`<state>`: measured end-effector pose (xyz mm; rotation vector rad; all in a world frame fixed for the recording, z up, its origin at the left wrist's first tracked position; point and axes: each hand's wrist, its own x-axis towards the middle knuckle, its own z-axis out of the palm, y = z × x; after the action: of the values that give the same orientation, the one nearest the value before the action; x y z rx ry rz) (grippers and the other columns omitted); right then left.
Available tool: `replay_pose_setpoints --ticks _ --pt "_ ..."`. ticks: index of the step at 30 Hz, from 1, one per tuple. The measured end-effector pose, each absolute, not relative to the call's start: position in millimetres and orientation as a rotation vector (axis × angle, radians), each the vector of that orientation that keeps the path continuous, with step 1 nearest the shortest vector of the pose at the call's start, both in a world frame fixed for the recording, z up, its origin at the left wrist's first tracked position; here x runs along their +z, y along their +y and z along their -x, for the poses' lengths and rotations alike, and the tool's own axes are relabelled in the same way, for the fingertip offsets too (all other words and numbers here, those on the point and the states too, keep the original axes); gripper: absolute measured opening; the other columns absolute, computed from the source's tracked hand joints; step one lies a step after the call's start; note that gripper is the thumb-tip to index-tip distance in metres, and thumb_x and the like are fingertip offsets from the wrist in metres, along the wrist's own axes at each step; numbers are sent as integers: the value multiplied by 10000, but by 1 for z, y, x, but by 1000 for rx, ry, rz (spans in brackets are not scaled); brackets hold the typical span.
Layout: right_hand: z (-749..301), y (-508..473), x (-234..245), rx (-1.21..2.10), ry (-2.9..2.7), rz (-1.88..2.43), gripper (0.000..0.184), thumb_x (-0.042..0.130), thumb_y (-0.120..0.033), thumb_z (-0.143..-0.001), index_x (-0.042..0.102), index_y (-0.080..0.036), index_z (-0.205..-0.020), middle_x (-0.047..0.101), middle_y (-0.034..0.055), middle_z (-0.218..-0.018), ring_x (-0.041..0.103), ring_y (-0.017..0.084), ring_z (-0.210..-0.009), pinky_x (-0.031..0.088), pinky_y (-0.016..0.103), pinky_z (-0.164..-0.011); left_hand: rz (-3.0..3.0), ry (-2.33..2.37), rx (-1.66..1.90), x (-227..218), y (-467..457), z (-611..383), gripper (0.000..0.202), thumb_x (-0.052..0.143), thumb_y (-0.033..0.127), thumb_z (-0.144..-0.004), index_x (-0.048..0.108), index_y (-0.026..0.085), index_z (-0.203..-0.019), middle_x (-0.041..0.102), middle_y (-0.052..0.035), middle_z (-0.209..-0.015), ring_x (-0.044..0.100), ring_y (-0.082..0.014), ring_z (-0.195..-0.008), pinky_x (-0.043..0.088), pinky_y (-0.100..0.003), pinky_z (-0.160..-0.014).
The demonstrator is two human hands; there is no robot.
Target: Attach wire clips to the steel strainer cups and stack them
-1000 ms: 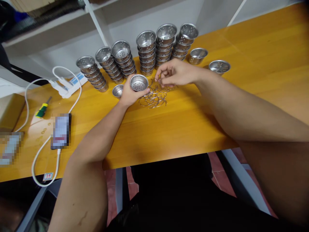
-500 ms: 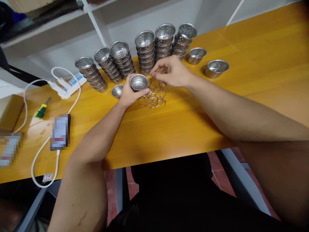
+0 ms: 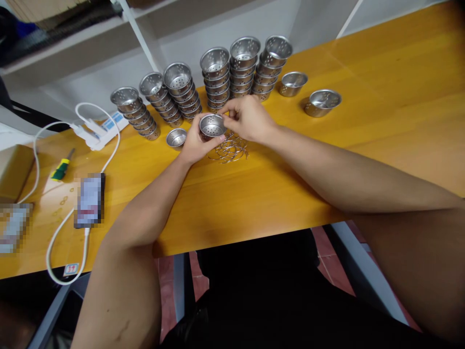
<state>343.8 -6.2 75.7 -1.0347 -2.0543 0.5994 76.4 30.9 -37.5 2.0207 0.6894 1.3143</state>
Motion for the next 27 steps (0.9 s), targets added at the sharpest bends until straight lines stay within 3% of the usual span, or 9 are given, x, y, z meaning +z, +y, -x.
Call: replay_pose_setpoints --ticks 6,13,15,18,22,25,27 --pt "-345 -3 71 723 -1988 974 277 968 -492 -1080 888 -262 -1211 756 115 -928 775 382 -1068 705 494 -1012 -2091 782 1299 -29 18 -79 1101 1013 1018 -885 604 361 -1669 751 -99 -1564 832 -346 -1472 678 -600 -1365" --pt "-332 -13 74 702 -1961 1024 319 976 -485 -1064 874 -281 -1287 759 84 -918 762 359 -1014 740 511 -1004 -2146 820 1305 -19 10 -84 1142 1014 1029 -868 601 347 -1686 751 -106 -1586 813 -376 -1536 631 -629 -1424" --pt "-329 -16 78 733 -1943 1016 276 984 -444 -1059 877 -276 -1249 756 66 -897 754 329 -959 744 490 -966 -2124 855 1326 -22 12 -82 1103 1007 1037 -869 644 323 -1626 784 -101 -1524 834 -371 -1484 646 -628 -1405" --pt "-330 -16 85 937 -1878 926 220 966 -438 -1108 840 -258 -1122 726 40 -835 720 257 -819 684 390 -767 -2074 857 1344 -26 17 -78 1009 936 1059 -925 698 311 -1559 818 -79 -1423 855 -352 -1401 662 -621 -1372" --pt "-343 -9 93 1367 -1905 729 526 1098 -660 -1073 764 -253 -1071 710 -12 -760 621 165 -606 494 285 -528 -1998 832 1308 -23 20 -75 925 824 1091 -989 765 310 -1482 860 -71 -1353 872 -310 -1273 716 -554 -1260" --pt "-349 -4 92 1504 -1933 593 758 1187 -846 -926 727 -256 -1052 699 -32 -735 599 141 -562 477 263 -500 -2015 830 1306 -18 17 -77 930 782 1115 -993 778 306 -1452 875 -74 -1373 889 -300 -1265 747 -529 -1217" --pt "-349 -1 88 1507 -1907 571 806 1199 -888 -884 719 -261 -1048 698 -30 -730 619 148 -580 485 262 -505 -2089 820 1333 -17 15 -80 925 758 1104 -1022 751 315 -1505 868 -76 -1403 897 -300 -1300 743 -546 -1255"
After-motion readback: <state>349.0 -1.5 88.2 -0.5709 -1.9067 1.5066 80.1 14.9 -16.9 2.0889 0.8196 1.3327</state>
